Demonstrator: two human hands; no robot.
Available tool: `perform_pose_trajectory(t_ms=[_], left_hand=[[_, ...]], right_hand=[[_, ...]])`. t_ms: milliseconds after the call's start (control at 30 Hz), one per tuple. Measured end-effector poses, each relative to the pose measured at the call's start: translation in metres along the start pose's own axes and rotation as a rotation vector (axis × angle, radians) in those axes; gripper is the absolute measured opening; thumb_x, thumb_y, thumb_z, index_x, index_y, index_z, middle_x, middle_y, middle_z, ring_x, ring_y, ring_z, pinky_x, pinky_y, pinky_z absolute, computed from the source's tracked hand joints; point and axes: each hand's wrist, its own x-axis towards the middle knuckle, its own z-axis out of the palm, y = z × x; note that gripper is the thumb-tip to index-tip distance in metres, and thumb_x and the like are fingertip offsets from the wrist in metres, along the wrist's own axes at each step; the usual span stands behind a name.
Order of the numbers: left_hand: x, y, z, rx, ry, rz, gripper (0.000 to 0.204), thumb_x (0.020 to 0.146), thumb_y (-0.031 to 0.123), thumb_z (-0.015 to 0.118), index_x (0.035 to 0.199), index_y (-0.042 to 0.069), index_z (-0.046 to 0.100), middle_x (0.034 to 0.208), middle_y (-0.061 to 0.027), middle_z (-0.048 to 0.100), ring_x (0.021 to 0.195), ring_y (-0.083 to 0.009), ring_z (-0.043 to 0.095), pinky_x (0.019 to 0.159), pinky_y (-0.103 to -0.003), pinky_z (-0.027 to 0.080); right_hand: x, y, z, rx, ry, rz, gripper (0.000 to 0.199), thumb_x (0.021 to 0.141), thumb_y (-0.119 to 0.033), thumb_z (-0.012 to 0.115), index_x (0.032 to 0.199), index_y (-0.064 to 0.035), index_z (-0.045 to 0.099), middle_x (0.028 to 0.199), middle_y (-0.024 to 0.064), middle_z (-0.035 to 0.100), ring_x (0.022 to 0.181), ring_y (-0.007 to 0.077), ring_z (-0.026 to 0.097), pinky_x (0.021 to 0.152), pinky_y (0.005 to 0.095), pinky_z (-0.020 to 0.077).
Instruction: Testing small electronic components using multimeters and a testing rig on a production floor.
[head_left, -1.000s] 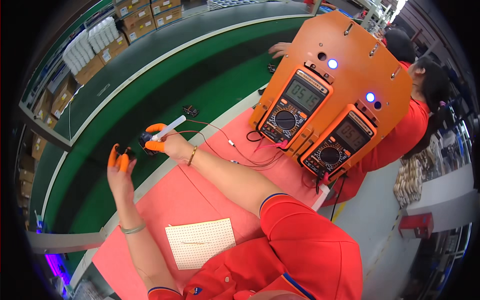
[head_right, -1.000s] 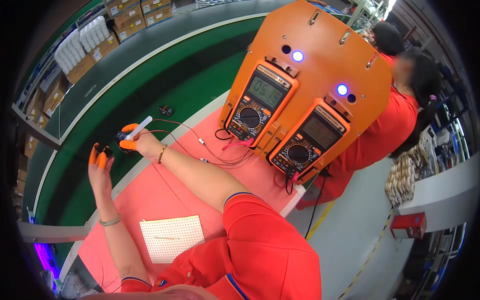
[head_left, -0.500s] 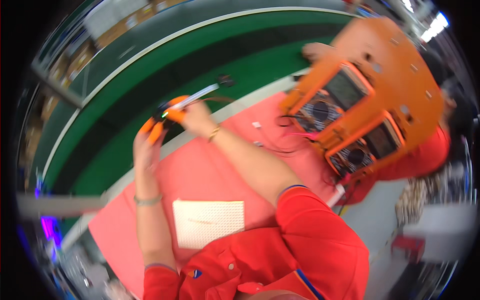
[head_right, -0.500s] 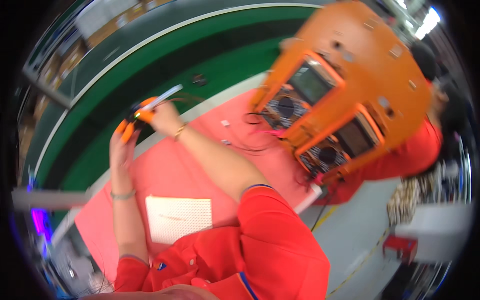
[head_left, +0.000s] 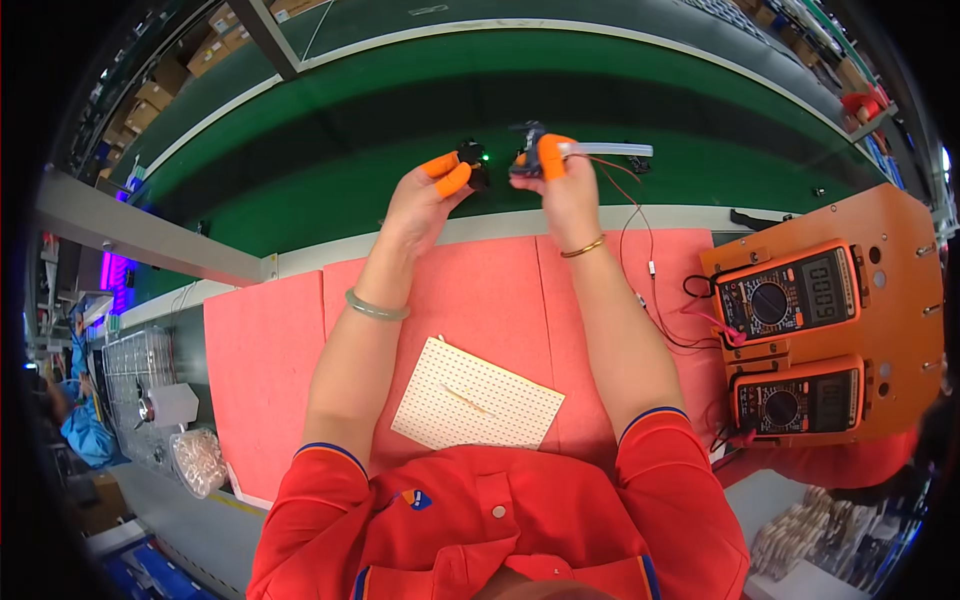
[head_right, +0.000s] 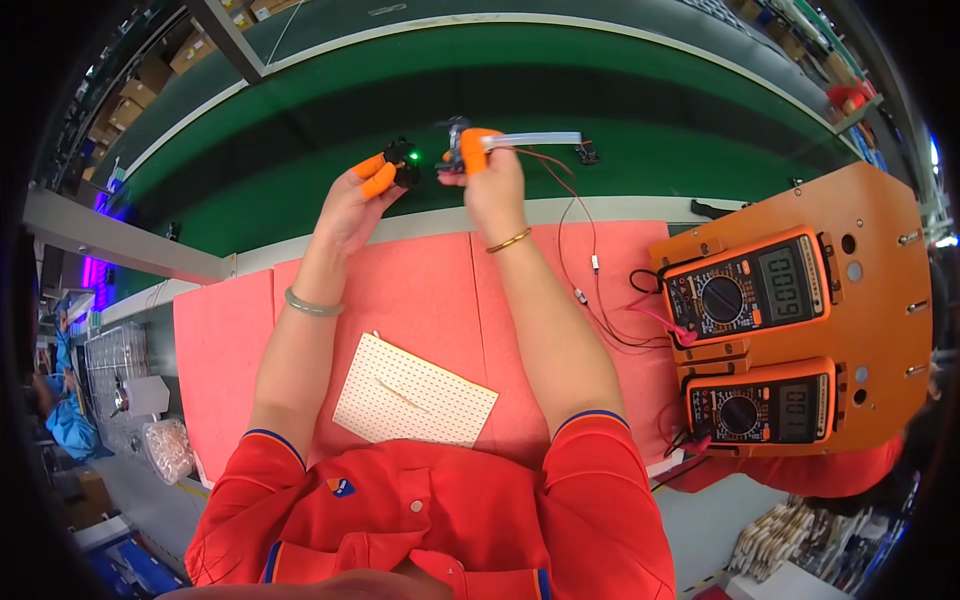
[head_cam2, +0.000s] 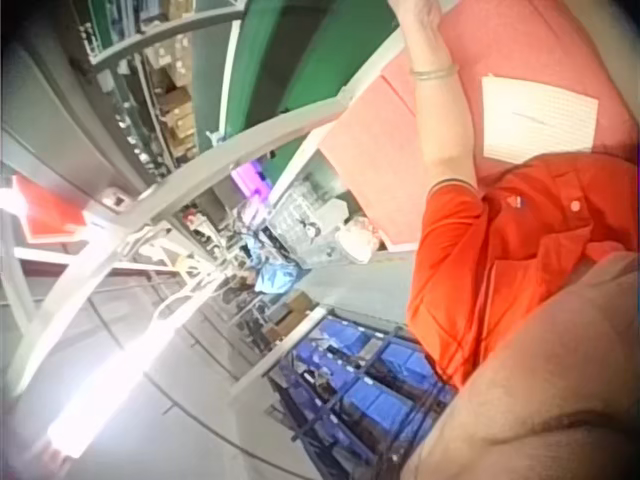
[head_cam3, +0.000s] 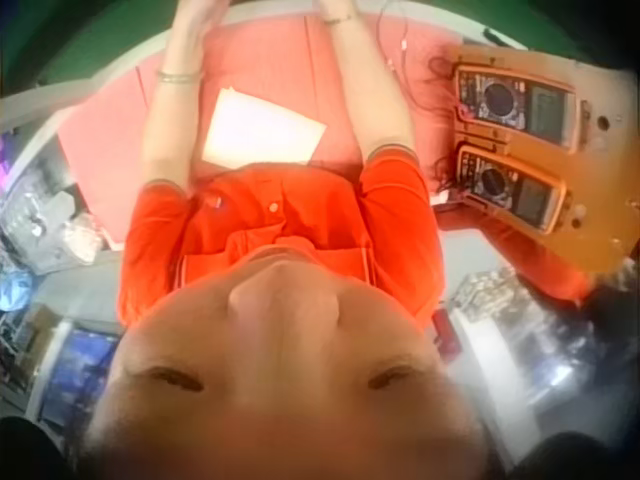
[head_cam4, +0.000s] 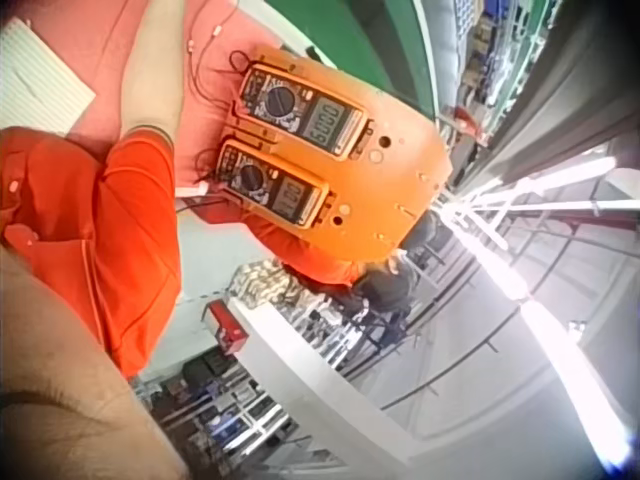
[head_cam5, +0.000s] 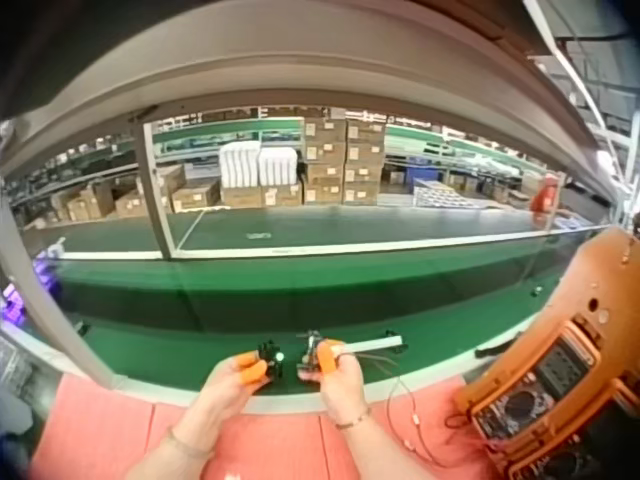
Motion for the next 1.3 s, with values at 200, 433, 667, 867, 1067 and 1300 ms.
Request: perform_pose_trajectory(t_ms=[200,433,667,867,1067,1300], left_hand=[[0.002,-0.002,0.001,0.021,-0.01,-0.061,0.029,0.077,0.006,0.054,0.105,-0.002,0.05,0.093,-0.0057,0.055,0.087,-0.0126,0.051,0.08,-0.025,0.04],[0.001,-0.006,0.005,0.2,0.07,0.039,0.028,0.076,0.004,0.056,0.103,-0.002,0.052,0.093,-0.0071,0.056,0.084,-0.0126,0.053,0.077,-0.024,0.042],[-0.003,0.01,0.0,0.032,0.053,0.15,0.033,0.079,0.006,0.053,0.11,-0.001,0.044,0.099,-0.0118,0.053,0.088,-0.0174,0.054,0.077,-0.027,0.045],[-0.02,0.025,0.018,-0.28,-0.241,0.133,0.042,0.08,0.01,0.051,0.117,0.001,0.034,0.103,-0.0162,0.05,0.089,-0.0232,0.055,0.075,-0.028,0.049],[-0.025,0.027,0.016,-0.465,-0.269,0.091,0.035,0.083,0.013,0.047,0.114,-0.001,0.038,0.104,-0.0169,0.049,0.09,-0.0232,0.055,0.074,-0.027,0.05],[-0.02,0.028,0.006,-0.781,-0.191,-0.072,0.028,0.086,0.013,0.041,0.11,-0.002,0.043,0.101,-0.0154,0.051,0.09,-0.0234,0.054,0.075,-0.028,0.049]], right_hand=[[-0.006,0.012,0.008,-0.166,-0.112,-0.04,0.019,0.082,-0.012,0.051,0.094,0.0017,0.048,0.081,0.0061,0.054,0.069,0.0098,0.053,0.06,0.0218,0.0457],[-0.009,0.021,0.01,-0.245,-0.154,-0.137,0.022,0.079,-0.005,0.054,0.099,-0.0001,0.046,0.086,0.0062,0.054,0.074,0.011,0.053,0.066,0.0241,0.0456],[0.007,0.002,-0.013,0.363,-0.027,-0.071,0.026,0.078,-0.004,0.054,0.103,-0.0002,0.045,0.09,0.0075,0.053,0.078,0.0144,0.054,0.071,0.0301,0.047],[0.013,0.015,-0.018,0.411,0.052,-0.034,0.032,0.077,-0.005,0.056,0.106,0.001,0.044,0.088,0.0074,0.053,0.079,0.0148,0.054,0.069,0.028,0.0467],[0.007,0.019,-0.012,0.013,0.059,-0.044,0.031,0.075,-0.004,0.058,0.105,0.0006,0.048,0.09,0.0063,0.054,0.081,0.0122,0.051,0.07,0.0227,0.0427],[0.002,0.016,-0.004,-0.198,0.056,-0.009,0.034,0.073,-0.003,0.06,0.105,0.0007,0.049,0.091,0.0059,0.054,0.081,0.011,0.05,0.07,0.0198,0.0407]])
